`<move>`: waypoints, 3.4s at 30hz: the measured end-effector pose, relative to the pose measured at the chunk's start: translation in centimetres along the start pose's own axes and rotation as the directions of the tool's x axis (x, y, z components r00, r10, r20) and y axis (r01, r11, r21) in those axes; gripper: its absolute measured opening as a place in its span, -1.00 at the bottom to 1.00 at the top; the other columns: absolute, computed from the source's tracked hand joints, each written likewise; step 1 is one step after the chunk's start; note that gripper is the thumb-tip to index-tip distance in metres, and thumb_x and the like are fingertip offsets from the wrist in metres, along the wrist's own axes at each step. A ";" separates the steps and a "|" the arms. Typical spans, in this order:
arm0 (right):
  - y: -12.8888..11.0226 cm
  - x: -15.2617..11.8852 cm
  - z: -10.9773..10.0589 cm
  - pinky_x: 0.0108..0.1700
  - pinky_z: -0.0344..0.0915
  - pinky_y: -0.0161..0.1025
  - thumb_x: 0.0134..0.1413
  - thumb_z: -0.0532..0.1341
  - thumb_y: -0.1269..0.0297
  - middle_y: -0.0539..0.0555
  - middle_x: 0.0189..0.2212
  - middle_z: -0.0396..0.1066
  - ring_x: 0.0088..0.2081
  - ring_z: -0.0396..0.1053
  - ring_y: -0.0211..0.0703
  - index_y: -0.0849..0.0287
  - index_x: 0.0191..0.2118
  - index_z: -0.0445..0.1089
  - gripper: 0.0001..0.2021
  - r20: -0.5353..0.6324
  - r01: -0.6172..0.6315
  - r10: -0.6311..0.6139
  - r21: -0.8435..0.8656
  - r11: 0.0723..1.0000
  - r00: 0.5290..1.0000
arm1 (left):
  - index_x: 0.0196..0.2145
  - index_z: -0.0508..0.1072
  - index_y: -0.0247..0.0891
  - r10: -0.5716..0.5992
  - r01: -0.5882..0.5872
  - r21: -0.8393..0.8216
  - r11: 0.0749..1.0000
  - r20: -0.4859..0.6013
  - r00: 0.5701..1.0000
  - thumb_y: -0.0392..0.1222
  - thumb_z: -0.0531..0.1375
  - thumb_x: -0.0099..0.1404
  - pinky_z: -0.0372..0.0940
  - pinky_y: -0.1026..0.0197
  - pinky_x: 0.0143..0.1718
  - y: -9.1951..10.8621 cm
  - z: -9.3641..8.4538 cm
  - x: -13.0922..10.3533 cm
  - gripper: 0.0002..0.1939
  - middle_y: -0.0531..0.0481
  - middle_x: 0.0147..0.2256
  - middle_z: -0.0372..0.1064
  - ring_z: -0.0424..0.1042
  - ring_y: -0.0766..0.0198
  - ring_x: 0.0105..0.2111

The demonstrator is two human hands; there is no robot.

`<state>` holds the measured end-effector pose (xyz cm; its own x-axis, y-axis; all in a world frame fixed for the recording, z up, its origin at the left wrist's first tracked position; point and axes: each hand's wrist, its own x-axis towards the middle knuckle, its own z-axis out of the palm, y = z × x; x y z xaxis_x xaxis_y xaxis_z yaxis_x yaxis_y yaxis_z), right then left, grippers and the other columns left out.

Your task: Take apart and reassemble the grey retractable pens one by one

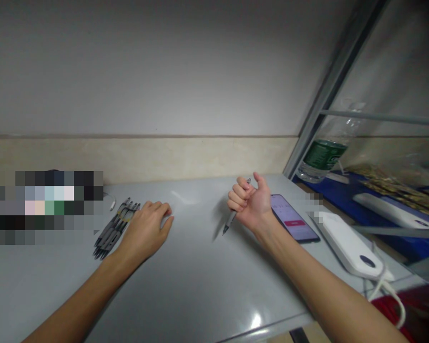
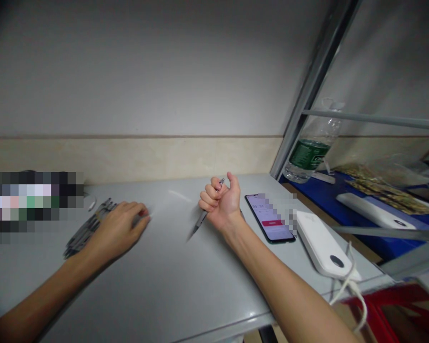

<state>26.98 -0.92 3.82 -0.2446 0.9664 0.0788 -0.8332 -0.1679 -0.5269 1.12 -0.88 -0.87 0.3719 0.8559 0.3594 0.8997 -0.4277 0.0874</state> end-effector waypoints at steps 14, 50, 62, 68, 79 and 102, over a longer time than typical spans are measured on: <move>-0.1 0.4 0.0 -0.75 -0.23 -0.43 0.08 -0.03 0.09 -0.18 -0.79 -0.29 -0.73 -0.37 -0.38 0.13 -0.68 -0.03 -0.61 -0.080 0.040 -0.050 -0.115 0.993 0.996 | -0.40 0.39 -0.20 0.025 -0.012 -0.155 0.988 0.080 0.996 -0.21 0.03 0.23 0.19 0.11 -0.17 0.2 0.4 -0.1 -0.84 -0.06 -0.38 0.36 0.32 0.13 -0.28; 1.1 0.5 0.4 -0.68 -0.12 -0.44 0.11 0.06 -0.01 -0.17 -0.70 -0.08 -0.70 -0.18 -0.41 0.16 -0.49 0.18 -0.66 0.063 -0.120 0.152 -0.358 0.926 0.986 | -0.35 0.37 -0.20 0.027 -0.014 -0.095 0.995 0.140 0.990 -0.19 0.02 0.27 0.18 0.11 -0.14 0.8 -0.2 -0.3 -0.85 -0.08 -0.31 0.35 0.32 0.11 -0.22; 4.0 1.2 -3.1 -0.16 0.16 -0.17 0.05 0.14 0.40 0.20 -0.28 0.46 -0.25 0.33 -0.04 0.20 -0.14 0.45 -0.75 0.238 0.162 -0.096 -0.857 -0.489 0.967 | -0.33 0.37 -0.19 0.018 -0.006 -0.078 0.997 0.142 0.990 -0.18 0.01 0.27 0.18 0.09 -0.15 0.7 -0.1 -0.4 -0.84 -0.09 -0.30 0.34 0.30 0.10 -0.22; 3.0 2.1 -3.9 -0.16 0.07 -0.08 0.11 0.14 0.29 0.24 -0.26 0.44 -0.13 0.25 0.10 0.16 -0.16 0.43 -0.79 0.177 -0.055 -0.202 -0.609 -0.792 0.963 | -0.32 0.37 -0.20 0.013 -0.002 -0.069 0.998 0.165 0.986 -0.18 0.00 0.27 0.19 0.07 -0.15 0.9 -0.4 -0.3 -0.83 -0.10 -0.29 0.34 0.30 0.10 -0.21; 2.2 2.0 -4.3 -0.16 -0.05 -0.04 0.06 0.20 0.23 0.21 -0.21 0.39 -0.10 0.16 0.11 0.14 -0.12 0.41 -0.75 0.238 -0.123 -0.288 -0.534 -0.836 0.927 | -0.12 0.37 -0.33 -0.353 0.306 0.361 0.881 0.073 0.933 -0.26 -0.07 0.19 0.25 -0.07 -0.30 -0.8 -1.3 -0.4 -0.65 -0.33 -0.13 0.26 0.26 -0.17 -0.11; 5.5 1.2 -3.0 -0.14 0.17 -0.25 0.02 0.29 0.19 0.11 -0.30 0.37 -0.21 0.29 -0.13 0.15 -0.08 0.44 -0.68 0.496 0.551 0.240 -0.741 -0.384 0.834 | -0.26 0.36 -0.20 0.171 -0.110 -0.418 0.902 0.114 0.979 -0.26 -0.01 0.31 0.20 0.14 -0.15 1.2 0.5 -0.3 -0.84 -0.02 -0.28 0.36 0.31 0.21 -0.22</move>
<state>23.58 -0.15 -1.48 -0.6504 0.6693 0.3591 0.5526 0.7413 -0.3809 2.19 -1.48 -1.38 0.5442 0.7973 0.2611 0.6753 -0.6009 0.4276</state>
